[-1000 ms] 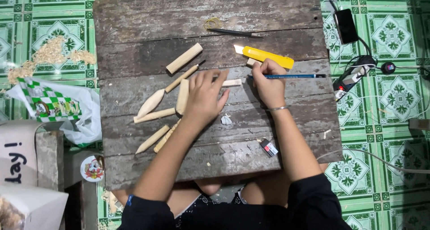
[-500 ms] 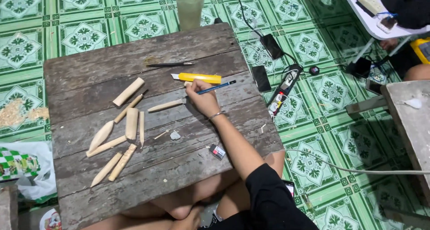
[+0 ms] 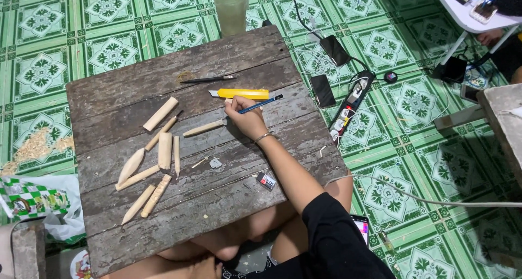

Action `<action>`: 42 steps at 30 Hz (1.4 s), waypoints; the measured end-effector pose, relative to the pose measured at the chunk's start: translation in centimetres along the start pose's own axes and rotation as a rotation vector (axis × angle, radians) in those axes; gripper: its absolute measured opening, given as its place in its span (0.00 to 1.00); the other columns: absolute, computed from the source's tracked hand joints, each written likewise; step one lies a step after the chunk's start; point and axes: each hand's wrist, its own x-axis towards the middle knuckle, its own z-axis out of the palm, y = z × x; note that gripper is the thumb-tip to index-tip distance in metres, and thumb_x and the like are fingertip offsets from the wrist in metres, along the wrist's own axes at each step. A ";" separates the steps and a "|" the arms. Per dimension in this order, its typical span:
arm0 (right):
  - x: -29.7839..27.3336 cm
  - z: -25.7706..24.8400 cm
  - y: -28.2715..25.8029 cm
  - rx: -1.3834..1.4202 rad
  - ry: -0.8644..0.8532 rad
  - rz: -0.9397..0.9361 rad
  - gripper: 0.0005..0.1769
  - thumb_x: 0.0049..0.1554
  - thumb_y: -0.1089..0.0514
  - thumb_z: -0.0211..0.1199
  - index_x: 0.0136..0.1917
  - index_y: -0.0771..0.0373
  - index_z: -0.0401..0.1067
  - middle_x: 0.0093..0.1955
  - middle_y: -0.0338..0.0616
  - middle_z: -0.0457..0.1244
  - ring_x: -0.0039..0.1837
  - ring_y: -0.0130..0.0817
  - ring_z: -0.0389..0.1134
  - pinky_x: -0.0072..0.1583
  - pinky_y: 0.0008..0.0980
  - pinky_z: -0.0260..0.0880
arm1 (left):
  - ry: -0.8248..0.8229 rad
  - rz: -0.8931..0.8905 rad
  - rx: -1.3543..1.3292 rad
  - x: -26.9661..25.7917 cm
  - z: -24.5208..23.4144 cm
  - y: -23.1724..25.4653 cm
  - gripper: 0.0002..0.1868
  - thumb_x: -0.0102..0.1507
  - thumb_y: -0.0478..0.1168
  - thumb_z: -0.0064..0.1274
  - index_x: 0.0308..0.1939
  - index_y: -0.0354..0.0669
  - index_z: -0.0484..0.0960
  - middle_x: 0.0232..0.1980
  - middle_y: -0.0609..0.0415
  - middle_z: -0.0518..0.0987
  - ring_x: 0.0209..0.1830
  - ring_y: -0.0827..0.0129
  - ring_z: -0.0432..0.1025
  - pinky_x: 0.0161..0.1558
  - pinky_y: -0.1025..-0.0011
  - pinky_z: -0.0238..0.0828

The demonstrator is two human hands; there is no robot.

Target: The person uses a pencil to draw lines on small wooden pieces while sitting at a table.

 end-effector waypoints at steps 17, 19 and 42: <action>2.2 0.7 8.9 -0.062 0.005 -0.111 0.12 0.61 0.60 0.62 0.36 0.52 0.69 0.40 0.31 0.67 0.47 0.22 0.67 0.57 0.28 0.70 | -0.024 0.570 -0.247 -4.8 -25.1 1.6 0.20 0.65 0.53 0.39 0.48 0.64 0.88 0.52 0.59 0.86 0.51 0.56 0.78 0.53 0.55 0.67; 1.5 -0.3 6.6 -0.107 -0.040 -0.128 0.14 0.64 0.60 0.61 0.36 0.52 0.67 0.37 0.30 0.62 0.44 0.22 0.62 0.52 0.27 0.66 | 0.106 0.461 -0.140 -3.0 -19.5 -1.1 0.18 0.65 0.57 0.41 0.38 0.63 0.88 0.40 0.58 0.85 0.37 0.57 0.77 0.46 0.57 0.68; -29.9 -14.4 -9.8 -0.091 -1.260 -0.079 0.16 0.71 0.53 0.41 0.55 0.61 0.69 0.52 0.46 0.62 0.54 0.45 0.65 0.58 0.42 0.64 | 0.442 0.071 0.137 -6.2 -19.0 -9.7 0.28 0.66 0.60 0.45 0.16 0.51 0.76 0.19 0.50 0.75 0.23 0.49 0.72 0.32 0.54 0.60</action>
